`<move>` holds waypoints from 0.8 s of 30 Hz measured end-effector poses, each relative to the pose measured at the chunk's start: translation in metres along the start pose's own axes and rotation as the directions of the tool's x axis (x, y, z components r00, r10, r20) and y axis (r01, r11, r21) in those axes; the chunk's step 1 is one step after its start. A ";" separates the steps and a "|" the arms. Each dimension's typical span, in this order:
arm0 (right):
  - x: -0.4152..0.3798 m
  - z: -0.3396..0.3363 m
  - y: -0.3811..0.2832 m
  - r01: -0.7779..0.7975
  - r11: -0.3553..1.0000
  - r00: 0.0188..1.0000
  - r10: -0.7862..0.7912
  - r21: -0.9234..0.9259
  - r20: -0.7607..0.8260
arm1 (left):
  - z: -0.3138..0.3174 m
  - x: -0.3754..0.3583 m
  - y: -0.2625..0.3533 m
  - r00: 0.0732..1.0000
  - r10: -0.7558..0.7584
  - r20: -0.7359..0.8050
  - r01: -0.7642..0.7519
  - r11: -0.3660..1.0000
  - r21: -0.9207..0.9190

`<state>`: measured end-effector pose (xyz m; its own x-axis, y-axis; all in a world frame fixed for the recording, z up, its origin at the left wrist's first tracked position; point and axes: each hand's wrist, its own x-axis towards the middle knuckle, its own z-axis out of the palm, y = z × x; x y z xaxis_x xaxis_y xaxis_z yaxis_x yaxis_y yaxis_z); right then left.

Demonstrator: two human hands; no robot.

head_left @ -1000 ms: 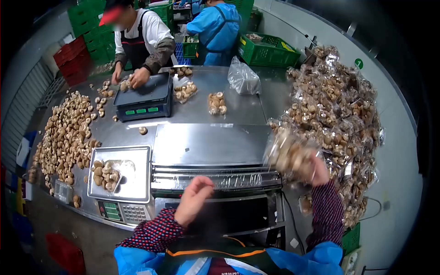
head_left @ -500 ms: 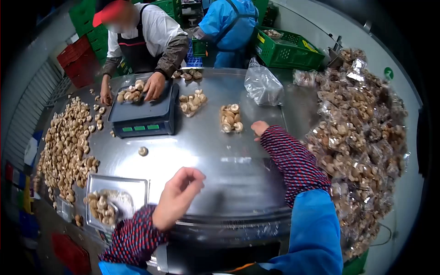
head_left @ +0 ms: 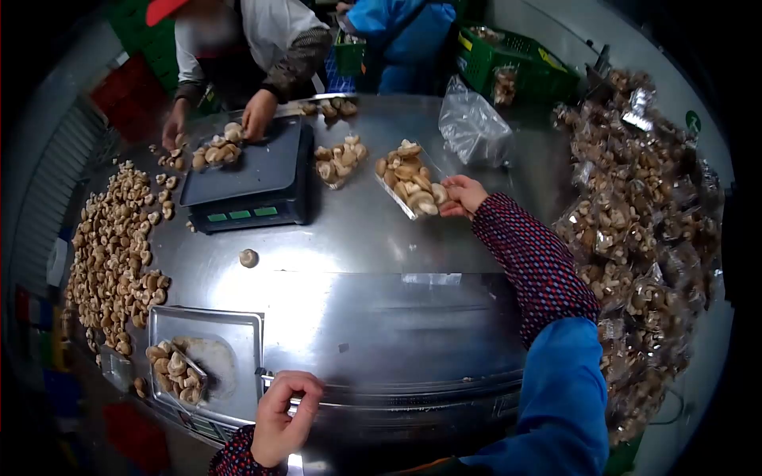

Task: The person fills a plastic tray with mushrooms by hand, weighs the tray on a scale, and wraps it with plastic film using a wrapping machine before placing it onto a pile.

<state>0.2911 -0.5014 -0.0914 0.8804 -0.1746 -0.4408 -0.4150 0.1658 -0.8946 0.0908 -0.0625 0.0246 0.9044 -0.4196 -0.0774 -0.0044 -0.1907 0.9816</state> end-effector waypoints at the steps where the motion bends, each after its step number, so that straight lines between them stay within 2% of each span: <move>1: -0.023 0.000 -0.017 0.035 0.998 0.996 -0.031 -0.044 0.080 | -0.001 -0.005 0.004 0.999 0.039 -0.003 -0.039 0.998 0.041; 4: -0.106 0.012 -0.063 0.057 0.978 0.968 -0.005 -0.199 0.253 | 0.002 -0.011 0.016 0.995 0.092 -0.041 -0.087 0.991 0.103; 7: -0.161 0.018 -0.060 -0.070 0.950 0.884 0.201 -0.306 0.421 | 0.011 0.003 0.020 0.975 0.221 -0.020 -0.214 0.960 0.182; 9: -0.187 0.025 -0.037 -0.129 0.915 0.794 0.327 -0.383 0.513 | 0.019 0.010 0.010 0.997 0.061 0.041 -0.062 0.998 0.009; 10: -0.196 0.029 -0.023 -0.148 0.896 0.753 0.376 -0.418 0.540 | 0.021 0.009 0.001 0.993 -0.003 0.118 0.009 0.999 -0.051; 12: -0.214 0.035 -0.003 -0.154 0.862 0.699 0.440 -0.482 0.564 | 0.030 0.001 -0.018 0.964 -0.054 0.262 0.097 0.983 -0.156; 15: -0.247 0.034 0.012 -0.069 0.892 0.817 0.307 -0.447 0.488 | 0.036 -0.021 -0.026 0.945 -0.065 0.322 0.090 0.994 -0.066; 16: -0.263 0.029 0.024 0.250 0.850 0.884 -0.006 -0.463 0.467 | 0.035 -0.031 -0.024 0.963 -0.043 0.268 0.063 0.996 -0.069; 17: -0.287 0.022 0.029 0.368 0.620 0.926 -0.175 -0.693 0.336 | 0.031 -0.046 -0.015 0.984 -0.055 0.170 0.046 0.997 0.055; 18: -0.312 0.009 0.046 0.497 0.232 0.758 -0.585 -0.836 0.288 | 0.022 -0.062 -0.011 0.993 0.087 0.083 -0.113 0.916 0.385; 19: -0.353 0.012 0.046 0.282 0.208 0.806 -0.581 -0.937 0.113 | 0.013 -0.075 -0.011 0.966 0.253 0.050 -0.218 0.700 0.680; 20: -0.384 0.010 0.055 0.071 0.160 0.841 -0.540 -0.985 -0.027 | 0.009 -0.082 -0.013 0.956 0.295 -0.005 -0.163 0.542 0.825; 21: -0.402 0.009 0.075 -0.086 0.171 0.873 -0.463 -0.982 -0.157 | 0.006 -0.089 -0.016 0.938 0.342 -0.060 -0.075 0.368 0.927; 22: -0.414 0.018 0.093 -0.153 0.006 0.858 -0.495 -0.988 -0.136 | 0.006 -0.089 -0.024 0.968 0.239 -0.071 0.000 0.283 0.959; 23: -0.417 0.027 0.115 -0.132 -0.067 0.828 -0.556 -0.989 -0.073 | 0.011 -0.084 -0.027 0.971 0.230 -0.060 -0.010 0.292 0.956; 24: -0.419 0.040 0.119 -0.118 -0.035 0.841 -0.535 -0.992 -0.081 | 0.018 -0.079 -0.032 0.969 0.245 -0.034 -0.043 0.303 0.952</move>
<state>-0.1175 -0.3699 -0.0100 0.9438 -0.3145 0.1014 -0.3171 -0.9483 0.0101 0.0120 -0.0391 -0.0033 0.8898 -0.4229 0.1715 -0.4464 -0.8847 0.1345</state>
